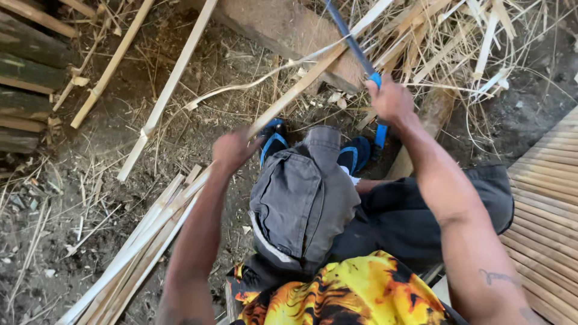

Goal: The person sits on the ground and uses a machete to split long bamboo poles into thin strips. They repeatedly strike the bamboo against a wooden block, peel off the resulting strips, and set them aside.

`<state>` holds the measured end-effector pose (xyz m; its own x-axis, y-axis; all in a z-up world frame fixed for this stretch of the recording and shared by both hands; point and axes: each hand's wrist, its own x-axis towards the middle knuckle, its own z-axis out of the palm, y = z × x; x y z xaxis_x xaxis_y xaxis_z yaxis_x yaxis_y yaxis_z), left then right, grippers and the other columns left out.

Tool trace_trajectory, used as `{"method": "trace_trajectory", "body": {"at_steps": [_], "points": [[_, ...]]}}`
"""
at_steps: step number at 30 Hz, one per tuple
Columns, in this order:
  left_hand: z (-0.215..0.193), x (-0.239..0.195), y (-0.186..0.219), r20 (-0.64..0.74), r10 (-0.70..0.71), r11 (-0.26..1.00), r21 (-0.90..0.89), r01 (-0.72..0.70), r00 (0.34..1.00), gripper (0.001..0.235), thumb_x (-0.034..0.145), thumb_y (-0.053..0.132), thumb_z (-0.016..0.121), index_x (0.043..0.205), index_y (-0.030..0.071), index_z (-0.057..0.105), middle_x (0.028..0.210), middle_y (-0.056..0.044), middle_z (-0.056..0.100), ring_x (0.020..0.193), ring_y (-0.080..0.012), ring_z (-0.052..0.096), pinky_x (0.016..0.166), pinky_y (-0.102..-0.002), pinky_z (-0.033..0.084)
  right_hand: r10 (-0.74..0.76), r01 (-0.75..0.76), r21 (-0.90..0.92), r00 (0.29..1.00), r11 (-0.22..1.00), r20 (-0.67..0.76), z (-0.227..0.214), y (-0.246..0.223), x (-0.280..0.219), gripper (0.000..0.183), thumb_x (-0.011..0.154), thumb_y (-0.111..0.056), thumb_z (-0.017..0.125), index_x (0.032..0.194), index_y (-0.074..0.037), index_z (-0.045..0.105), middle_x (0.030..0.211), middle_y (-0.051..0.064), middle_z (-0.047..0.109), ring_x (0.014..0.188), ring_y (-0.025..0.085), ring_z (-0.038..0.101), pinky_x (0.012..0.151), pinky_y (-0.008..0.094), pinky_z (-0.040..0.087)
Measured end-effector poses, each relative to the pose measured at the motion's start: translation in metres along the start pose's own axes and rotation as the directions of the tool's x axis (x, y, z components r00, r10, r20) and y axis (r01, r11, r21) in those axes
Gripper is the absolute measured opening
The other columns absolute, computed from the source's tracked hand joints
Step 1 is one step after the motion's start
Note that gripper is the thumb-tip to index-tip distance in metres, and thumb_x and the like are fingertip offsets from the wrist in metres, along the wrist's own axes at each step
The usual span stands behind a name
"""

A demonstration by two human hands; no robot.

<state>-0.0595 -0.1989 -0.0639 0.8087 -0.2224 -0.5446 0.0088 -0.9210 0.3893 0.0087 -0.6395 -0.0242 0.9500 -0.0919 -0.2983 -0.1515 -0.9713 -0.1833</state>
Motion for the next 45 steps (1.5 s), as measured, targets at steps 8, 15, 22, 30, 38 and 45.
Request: {"method": "trace_trajectory", "body": {"at_steps": [8, 15, 22, 30, 38, 45], "points": [[0.051, 0.1, 0.049, -0.156, 0.151, 0.972, 0.201, -0.119, 0.976, 0.028, 0.108, 0.028, 0.046, 0.119, 0.006, 0.06, 0.091, -0.02, 0.072, 0.072, -0.0356, 0.075, 0.055, -0.048, 0.062, 0.021, 0.007, -0.064, 0.906, 0.998, 0.423, -0.01, -0.036, -0.038, 0.051, 0.105, -0.05, 0.042, 0.115, -0.002, 0.056, 0.087, 0.024, 0.073, 0.078, 0.047, 0.074, 0.071, 0.059, 0.059], [0.025, -0.016, -0.017, -0.036, -0.062, 0.982, 0.178, 0.068, 0.997, 0.037, 0.107, 0.05, 0.045, 0.129, 0.02, 0.048, 0.089, -0.019, 0.074, 0.071, -0.0403, 0.073, 0.056, -0.053, 0.058, -0.003, 0.003, -0.006, 0.999, 1.0, -0.048, -0.002, 0.048, 0.0, 0.063, 0.112, -0.056, 0.043, 0.115, 0.003, 0.062, 0.088, 0.03, 0.069, 0.087, 0.051, 0.067, 0.078, 0.061, 0.052], [0.02, -0.045, -0.056, -0.32, 0.089, 0.985, 0.169, -0.035, 0.943, 0.045, 0.098, 0.043, 0.048, 0.134, 0.016, 0.052, 0.08, -0.017, 0.073, 0.056, -0.0357, 0.07, 0.041, -0.048, 0.055, -0.317, 0.335, -0.102, 0.935, 0.937, 0.159, 0.027, 0.003, -0.036, 0.058, 0.093, -0.06, 0.054, 0.11, -0.004, 0.059, 0.088, 0.025, 0.071, 0.076, 0.046, 0.071, 0.07, 0.059, 0.056], [0.051, -0.049, -0.085, -0.106, -0.084, 0.959, 0.263, 0.109, 0.991, 0.05, 0.11, 0.053, 0.044, 0.141, 0.013, 0.049, 0.074, -0.01, 0.07, 0.052, -0.023, 0.066, 0.043, -0.04, 0.054, -0.155, 0.205, -0.138, 0.938, 0.969, 0.31, 0.029, -0.014, -0.023, 0.054, 0.108, -0.059, 0.045, 0.109, -0.009, 0.065, 0.093, 0.023, 0.073, 0.084, 0.045, 0.071, 0.078, 0.057, 0.056], [0.059, -0.124, -0.138, -0.145, -0.082, 0.987, 0.123, 0.1, 0.986, 0.068, 0.096, 0.065, 0.052, 0.148, 0.021, 0.044, 0.106, -0.018, 0.076, 0.076, -0.036, 0.073, 0.063, -0.049, 0.057, 0.018, -0.02, -0.094, 1.0, 0.995, -0.019, -0.022, 0.048, 0.02, 0.054, 0.108, -0.052, 0.052, 0.111, 0.002, 0.059, 0.091, 0.032, 0.069, 0.086, 0.053, 0.067, 0.075, 0.063, 0.052], [0.05, 0.036, -0.012, 0.021, -0.061, 0.996, -0.057, 0.062, 0.998, 0.077, 0.091, 0.073, 0.047, 0.145, 0.019, 0.039, 0.135, -0.021, 0.06, 0.057, -0.0281, 0.07, 0.039, -0.038, 0.052, 0.032, -0.031, 0.019, 0.997, 0.999, -0.076, -0.003, 0.035, 0.016, 0.051, 0.11, -0.048, 0.053, 0.111, 0.003, 0.056, 0.085, 0.033, 0.068, 0.082, 0.055, 0.065, 0.075, 0.065, 0.05]]}}
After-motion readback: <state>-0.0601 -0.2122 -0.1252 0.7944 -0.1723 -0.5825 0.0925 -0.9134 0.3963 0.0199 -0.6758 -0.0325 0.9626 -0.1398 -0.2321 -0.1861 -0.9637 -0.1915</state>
